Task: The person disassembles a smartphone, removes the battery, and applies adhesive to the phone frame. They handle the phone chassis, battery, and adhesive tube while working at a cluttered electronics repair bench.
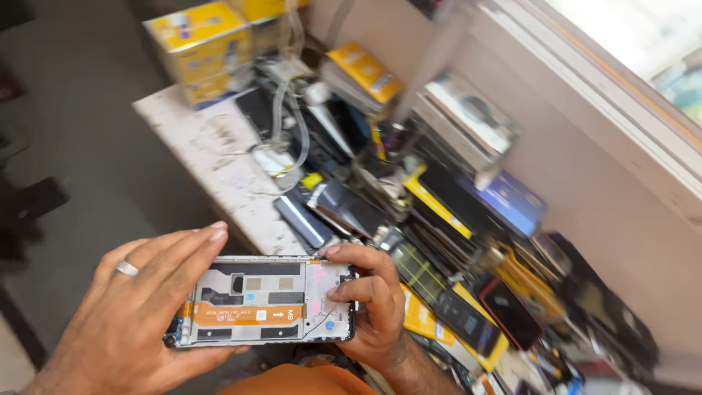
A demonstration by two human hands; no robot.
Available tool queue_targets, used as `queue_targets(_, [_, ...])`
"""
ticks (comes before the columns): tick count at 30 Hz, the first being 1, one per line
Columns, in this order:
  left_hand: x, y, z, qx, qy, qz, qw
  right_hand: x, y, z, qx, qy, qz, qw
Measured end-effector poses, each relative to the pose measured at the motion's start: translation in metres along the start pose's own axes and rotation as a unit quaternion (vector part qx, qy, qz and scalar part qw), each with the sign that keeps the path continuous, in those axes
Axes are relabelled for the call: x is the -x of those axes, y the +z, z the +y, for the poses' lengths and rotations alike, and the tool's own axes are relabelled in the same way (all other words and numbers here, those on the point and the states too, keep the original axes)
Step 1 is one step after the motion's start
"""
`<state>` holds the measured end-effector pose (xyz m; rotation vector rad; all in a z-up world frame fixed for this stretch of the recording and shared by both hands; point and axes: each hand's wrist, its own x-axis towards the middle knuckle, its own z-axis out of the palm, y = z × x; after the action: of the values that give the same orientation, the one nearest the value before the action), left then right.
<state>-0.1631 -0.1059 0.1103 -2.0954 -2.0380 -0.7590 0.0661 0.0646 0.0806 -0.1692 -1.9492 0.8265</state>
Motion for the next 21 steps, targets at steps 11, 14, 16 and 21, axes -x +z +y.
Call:
queue_targets(11, [-0.076, 0.084, -0.001, 0.145, 0.125, -0.153, 0.970, 0.074, -0.039, -0.026, 0.157, 0.207, 0.157, 0.953])
queue_targets(14, [-0.071, 0.108, -0.007, 0.158, 0.126, -0.198, 0.959, 0.115, -0.018, -0.052, 0.158, 0.338, 0.199, 0.906])
queue_targets(16, [-0.065, 0.122, -0.014, 0.157, 0.123, -0.212, 0.957, 0.136, -0.008, -0.065, 0.177, 0.396, 0.201, 0.878])
queue_targets(21, [-0.045, 0.169, -0.016, 0.167, 0.111, -0.239, 0.950, 0.186, 0.004, -0.108, 0.238, 0.526, 0.102, 0.810])
